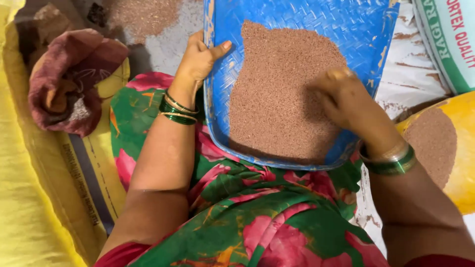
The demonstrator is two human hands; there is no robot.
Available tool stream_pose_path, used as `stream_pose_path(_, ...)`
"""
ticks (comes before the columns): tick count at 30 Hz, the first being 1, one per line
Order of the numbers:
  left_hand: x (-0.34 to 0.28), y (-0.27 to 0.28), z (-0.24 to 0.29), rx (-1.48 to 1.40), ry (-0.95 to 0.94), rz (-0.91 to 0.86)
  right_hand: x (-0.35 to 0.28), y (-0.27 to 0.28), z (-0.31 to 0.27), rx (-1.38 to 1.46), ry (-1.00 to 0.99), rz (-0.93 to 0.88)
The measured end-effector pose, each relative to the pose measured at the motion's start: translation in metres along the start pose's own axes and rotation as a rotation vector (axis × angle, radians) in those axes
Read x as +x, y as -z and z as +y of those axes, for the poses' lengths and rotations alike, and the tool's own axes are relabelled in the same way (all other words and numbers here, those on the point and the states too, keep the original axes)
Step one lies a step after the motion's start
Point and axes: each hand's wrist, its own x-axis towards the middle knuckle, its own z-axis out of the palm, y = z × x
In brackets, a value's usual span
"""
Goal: Winnowing and sorting ragi grains using a blue tray.
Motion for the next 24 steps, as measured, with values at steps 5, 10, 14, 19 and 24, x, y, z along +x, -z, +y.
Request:
stream_pose_path(5, 0.0, -0.004, 0.004, -0.015, -0.004, -0.018, 0.052, -0.02, 0.023, 0.117, 0.067, 0.086)
stream_pose_path(10, 0.002, 0.001, 0.004, -0.005, 0.016, 0.022, 0.072, -0.044, 0.043, -0.037, 0.177, 0.117)
stream_pose_path(14, 0.003, 0.001, 0.001, -0.004, 0.006, 0.011, 0.091, -0.016, 0.069, 0.096, 0.117, 0.27)
stream_pose_path(19, 0.003, -0.006, 0.008, 0.014, 0.022, -0.02, 0.062, 0.008, 0.104, -0.037, -0.055, 0.411)
stream_pose_path(24, 0.001, -0.004, 0.008, 0.04, 0.082, 0.064, 0.022, -0.008, 0.106, 0.055, -0.313, -0.027)
